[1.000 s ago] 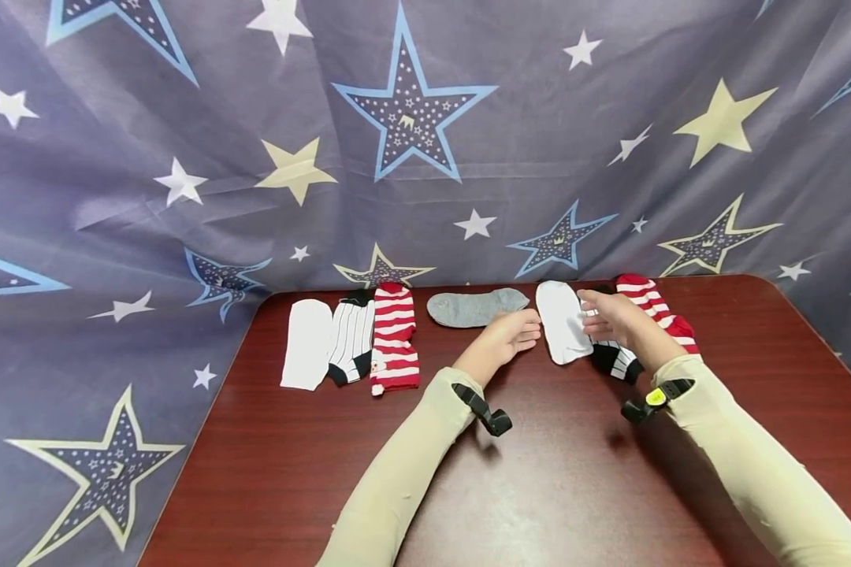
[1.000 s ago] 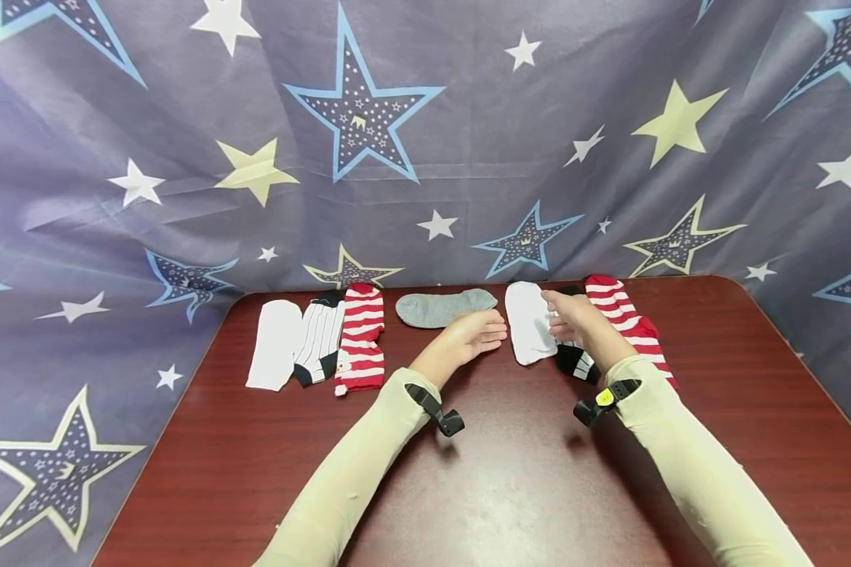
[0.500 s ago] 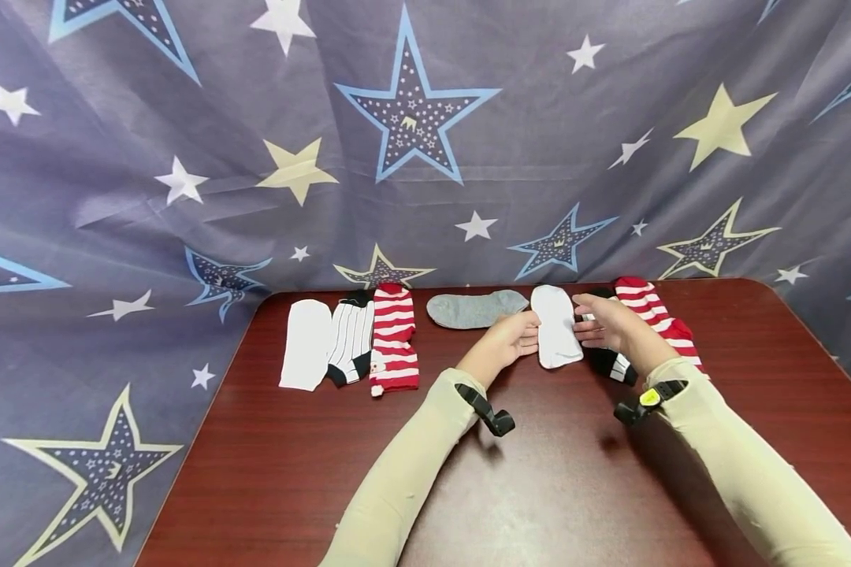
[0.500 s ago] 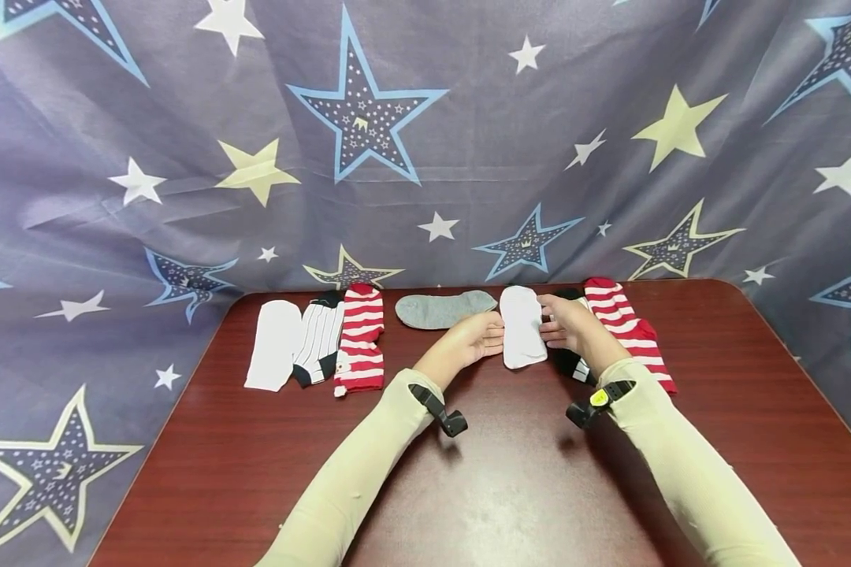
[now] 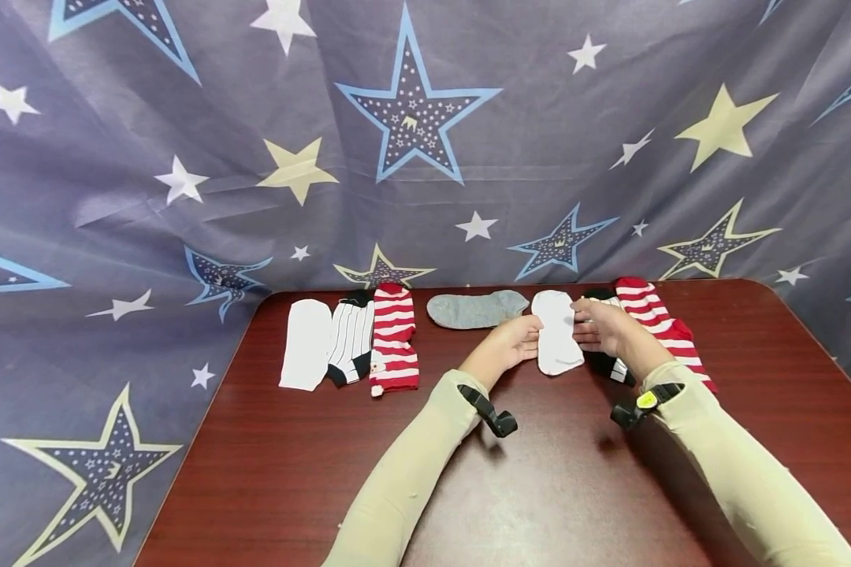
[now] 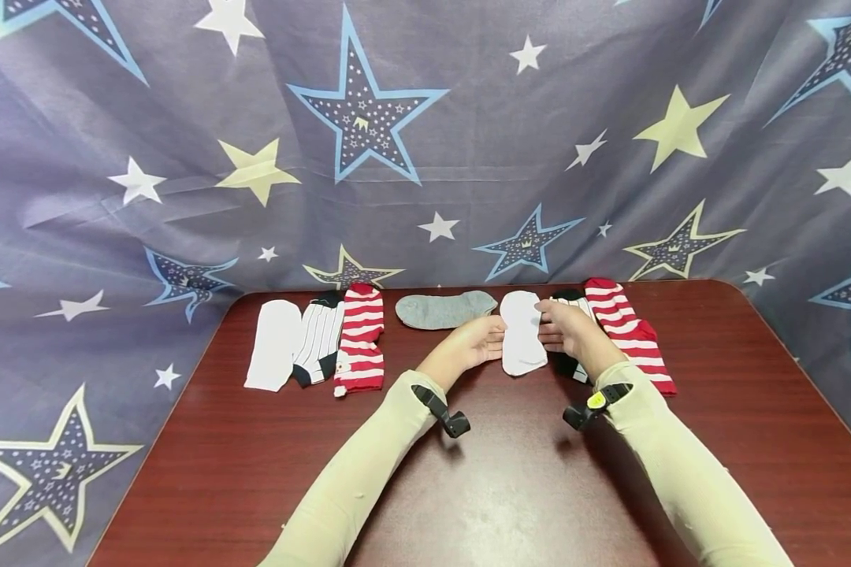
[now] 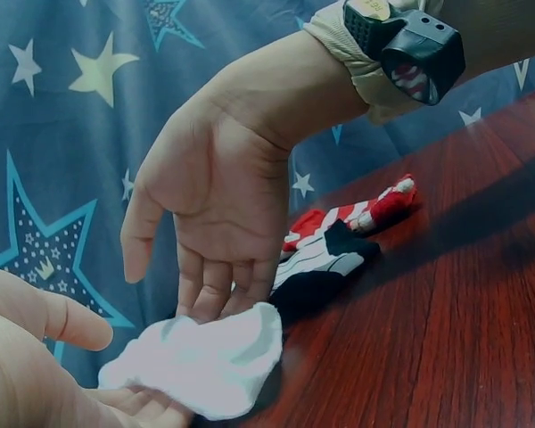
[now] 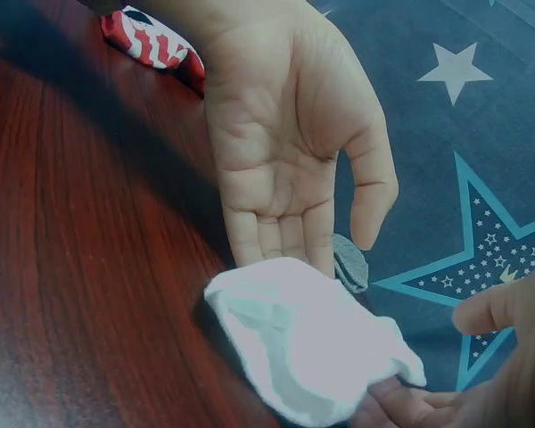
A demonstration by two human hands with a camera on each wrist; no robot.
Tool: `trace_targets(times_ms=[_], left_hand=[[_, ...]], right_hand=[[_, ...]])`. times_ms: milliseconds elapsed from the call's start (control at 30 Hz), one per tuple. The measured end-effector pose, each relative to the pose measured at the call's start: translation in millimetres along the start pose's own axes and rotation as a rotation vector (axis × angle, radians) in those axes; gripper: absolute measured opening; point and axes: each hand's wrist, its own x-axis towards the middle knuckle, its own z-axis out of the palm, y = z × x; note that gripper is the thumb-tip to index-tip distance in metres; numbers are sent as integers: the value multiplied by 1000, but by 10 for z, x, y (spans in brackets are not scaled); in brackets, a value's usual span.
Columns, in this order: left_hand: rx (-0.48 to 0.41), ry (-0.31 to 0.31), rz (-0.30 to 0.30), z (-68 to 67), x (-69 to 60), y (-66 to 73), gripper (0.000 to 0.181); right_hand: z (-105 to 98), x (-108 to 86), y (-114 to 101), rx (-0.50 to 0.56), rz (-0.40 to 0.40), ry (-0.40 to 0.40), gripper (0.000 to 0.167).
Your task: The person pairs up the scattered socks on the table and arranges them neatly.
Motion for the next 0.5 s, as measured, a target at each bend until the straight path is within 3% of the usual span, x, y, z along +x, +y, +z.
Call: trace_targets(times_ms=[167, 267, 333, 500], left_hand=[[-8, -1, 12, 18, 15, -6, 5], [-23, -8, 22, 26, 12, -3, 5], [-34, -16, 28, 29, 9, 3, 5], [-62, -30, 18, 23, 22, 10, 5]], right_hand=[[2, 29, 36, 38, -39, -14, 23], [-2, 37, 49, 54, -55, -25, 11], [-14, 43, 59, 70, -66, -38, 8], [-73, 67, 90, 99, -71, -100, 28]])
